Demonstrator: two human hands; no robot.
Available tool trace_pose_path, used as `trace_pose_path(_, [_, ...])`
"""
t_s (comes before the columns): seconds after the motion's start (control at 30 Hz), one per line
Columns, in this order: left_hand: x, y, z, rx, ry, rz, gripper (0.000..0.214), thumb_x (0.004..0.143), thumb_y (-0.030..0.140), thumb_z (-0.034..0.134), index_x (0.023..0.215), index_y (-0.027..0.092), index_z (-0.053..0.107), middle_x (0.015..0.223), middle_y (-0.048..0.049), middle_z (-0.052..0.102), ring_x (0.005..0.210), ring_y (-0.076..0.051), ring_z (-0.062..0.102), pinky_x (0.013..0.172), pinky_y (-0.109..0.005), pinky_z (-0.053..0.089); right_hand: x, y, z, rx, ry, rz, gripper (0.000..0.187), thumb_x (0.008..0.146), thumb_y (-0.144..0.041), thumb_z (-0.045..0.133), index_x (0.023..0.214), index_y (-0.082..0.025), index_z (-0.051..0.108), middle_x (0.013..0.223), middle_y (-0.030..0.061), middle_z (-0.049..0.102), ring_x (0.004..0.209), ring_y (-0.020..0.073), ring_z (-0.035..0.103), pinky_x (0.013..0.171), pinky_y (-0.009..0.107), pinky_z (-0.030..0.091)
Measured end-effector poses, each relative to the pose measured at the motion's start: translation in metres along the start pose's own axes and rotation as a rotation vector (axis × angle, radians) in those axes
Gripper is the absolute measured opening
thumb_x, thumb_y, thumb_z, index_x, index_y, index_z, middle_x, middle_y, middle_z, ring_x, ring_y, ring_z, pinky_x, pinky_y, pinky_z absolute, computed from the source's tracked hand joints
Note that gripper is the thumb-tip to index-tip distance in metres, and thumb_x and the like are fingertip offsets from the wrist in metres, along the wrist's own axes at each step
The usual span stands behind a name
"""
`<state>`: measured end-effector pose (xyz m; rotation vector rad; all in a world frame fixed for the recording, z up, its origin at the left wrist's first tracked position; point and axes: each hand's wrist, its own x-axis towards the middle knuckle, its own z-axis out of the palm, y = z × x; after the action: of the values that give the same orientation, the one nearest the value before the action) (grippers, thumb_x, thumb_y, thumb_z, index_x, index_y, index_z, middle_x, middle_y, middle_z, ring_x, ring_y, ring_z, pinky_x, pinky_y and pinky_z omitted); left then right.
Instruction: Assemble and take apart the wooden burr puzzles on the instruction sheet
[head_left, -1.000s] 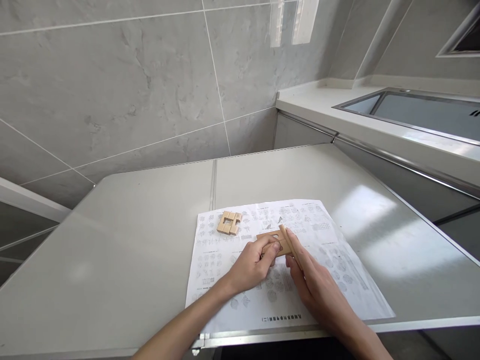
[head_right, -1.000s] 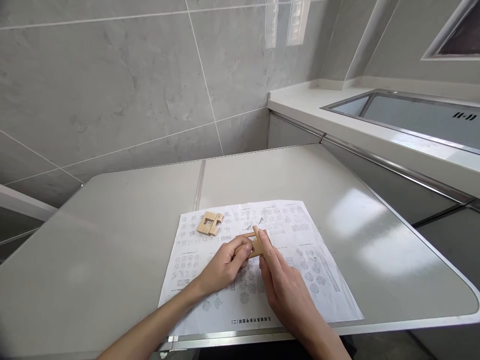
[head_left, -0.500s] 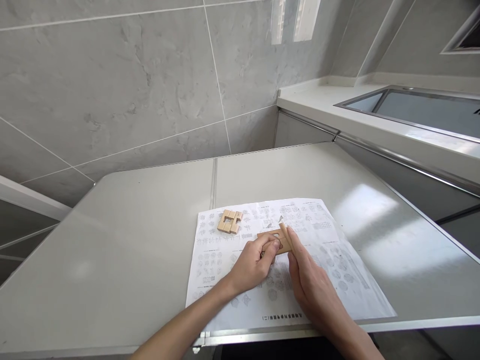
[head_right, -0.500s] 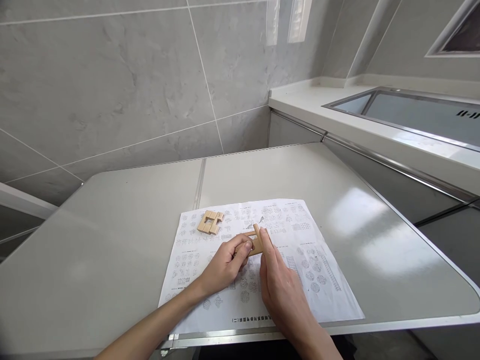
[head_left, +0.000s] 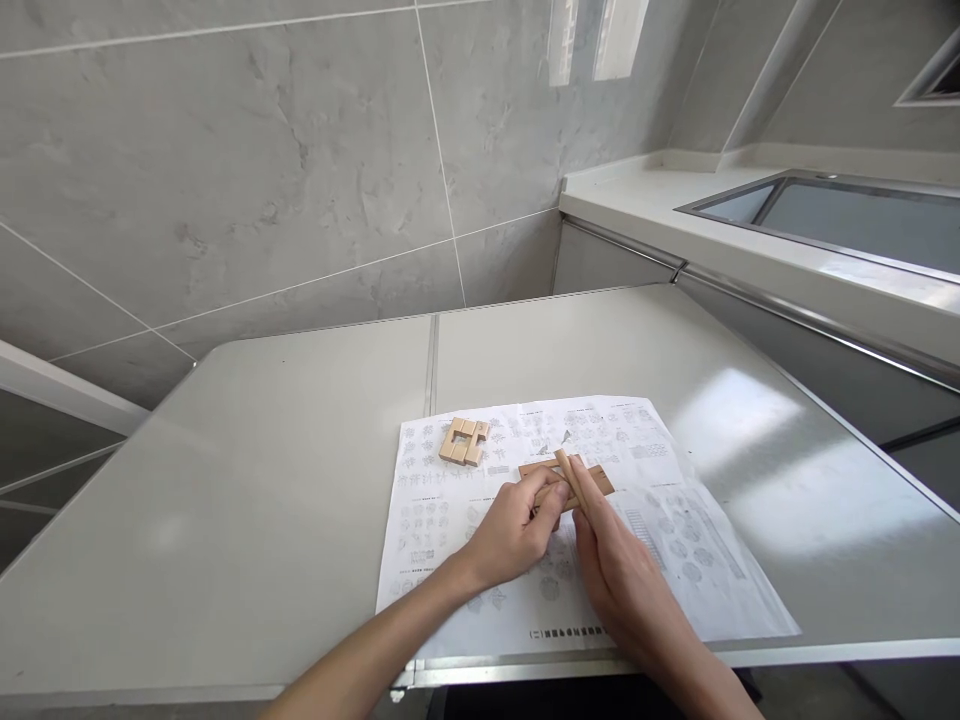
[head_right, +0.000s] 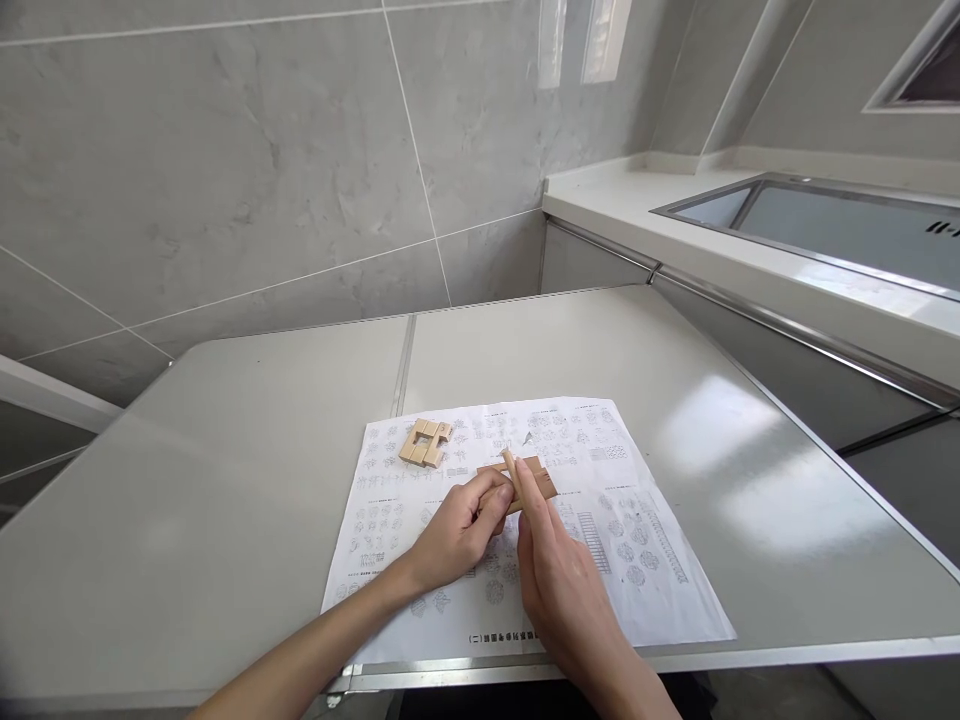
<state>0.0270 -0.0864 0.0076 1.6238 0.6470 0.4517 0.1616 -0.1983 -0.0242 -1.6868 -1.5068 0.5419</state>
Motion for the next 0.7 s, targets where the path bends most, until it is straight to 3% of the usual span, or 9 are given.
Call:
trace_pose_path(0.13, [0.0,-0.002,0.001,0.008,0.001,0.007,0.034,0.114,0.046,0.046,0.099,0.018,0.06,0.065,0.0056,0.046,0.058,-0.013,0.041,0.056,-0.028,0.035,-0.001,0.0,0.004,0.029,0.027,0.023,0.064,0.115,-0.024,0.029,0.176,-0.039,0.016,0.178,0.0047,0.038,0.164,0.028,0.035,0.112,0.048,0.06])
trace_pose_path(0.23, [0.001,-0.003,0.001,0.008,0.008,0.011,0.034,0.114,0.046,0.046,0.101,0.018,0.061,0.066,0.0055,0.046,0.059,-0.013,0.042,0.057,-0.028,0.035,-0.001,-0.001,0.004,0.052,0.015,0.031,0.063,0.115,-0.023,0.027,0.176,-0.038,0.017,0.178,0.0042,0.037,0.166,0.0271,0.029,0.116,0.049,0.057])
trace_pose_path(0.4, [0.001,-0.004,0.0,0.002,0.012,0.015,0.034,0.114,0.046,0.046,0.101,0.018,0.062,0.066,0.0058,0.045,0.059,-0.013,0.041,0.057,-0.028,0.034,0.001,-0.002,0.004,0.046,0.006,0.034,0.062,0.115,-0.024,0.027,0.175,-0.039,0.018,0.177,0.0041,0.039,0.167,0.0278,0.029,0.114,0.049,0.058])
trace_pose_path(0.47, [0.0,-0.003,-0.001,-0.003,0.017,0.017,0.035,0.114,0.047,0.047,0.1,0.018,0.061,0.066,0.0062,0.045,0.058,-0.012,0.04,0.057,-0.027,0.035,0.001,-0.001,0.003,0.033,0.019,0.011,0.062,0.116,-0.026,0.028,0.176,-0.038,0.019,0.174,0.0073,0.044,0.164,0.0305,0.036,0.111,0.05,0.06])
trace_pose_path(0.53, [0.0,-0.002,-0.003,-0.007,0.029,0.011,0.037,0.113,0.05,0.046,0.099,0.019,0.061,0.066,0.0064,0.045,0.057,-0.012,0.039,0.057,-0.027,0.034,0.002,0.002,0.002,0.022,0.028,0.0,0.064,0.115,-0.029,0.033,0.176,-0.035,0.014,0.159,0.0141,0.06,0.143,0.0335,0.063,0.097,0.048,0.066])
trace_pose_path(0.57, [0.0,-0.001,-0.004,-0.011,0.043,0.006,0.038,0.113,0.051,0.046,0.1,0.019,0.061,0.066,0.0063,0.045,0.056,-0.012,0.038,0.056,-0.027,0.034,0.003,0.004,0.001,0.018,0.027,0.008,0.067,0.115,-0.031,0.036,0.177,-0.033,0.011,0.148,0.0164,0.067,0.12,0.0326,0.076,0.085,0.046,0.068])
trace_pose_path(0.6, [0.001,0.0,-0.006,-0.015,0.062,0.0,0.039,0.113,0.053,0.045,0.1,0.019,0.061,0.066,0.0063,0.045,0.056,-0.012,0.037,0.054,-0.027,0.032,0.004,0.006,-0.001,0.012,0.031,0.018,0.071,0.114,-0.034,0.04,0.177,-0.03,0.007,0.135,0.0167,0.073,0.094,0.029,0.08,0.072,0.042,0.068])
trace_pose_path(0.63, [0.001,0.0,-0.008,-0.02,0.087,-0.006,0.04,0.113,0.054,0.046,0.102,0.019,0.061,0.067,0.0062,0.044,0.055,-0.012,0.036,0.053,-0.026,0.031,0.006,0.008,-0.003,0.002,0.036,0.028,0.075,0.113,-0.036,0.043,0.177,-0.028,0.004,0.124,0.0155,0.076,0.071,0.0242,0.076,0.06,0.039,0.065])
trace_pose_path(0.7, [0.002,0.001,-0.012,-0.034,0.154,-0.006,0.039,0.112,0.055,0.047,0.104,0.02,0.061,0.067,0.0064,0.042,0.056,-0.012,0.034,0.052,-0.026,0.029,0.012,0.014,-0.008,-0.044,0.087,-0.006,0.074,0.111,-0.037,0.046,0.176,-0.027,0.011,0.118,0.0133,0.074,0.061,0.0208,0.068,0.054,0.037,0.061])
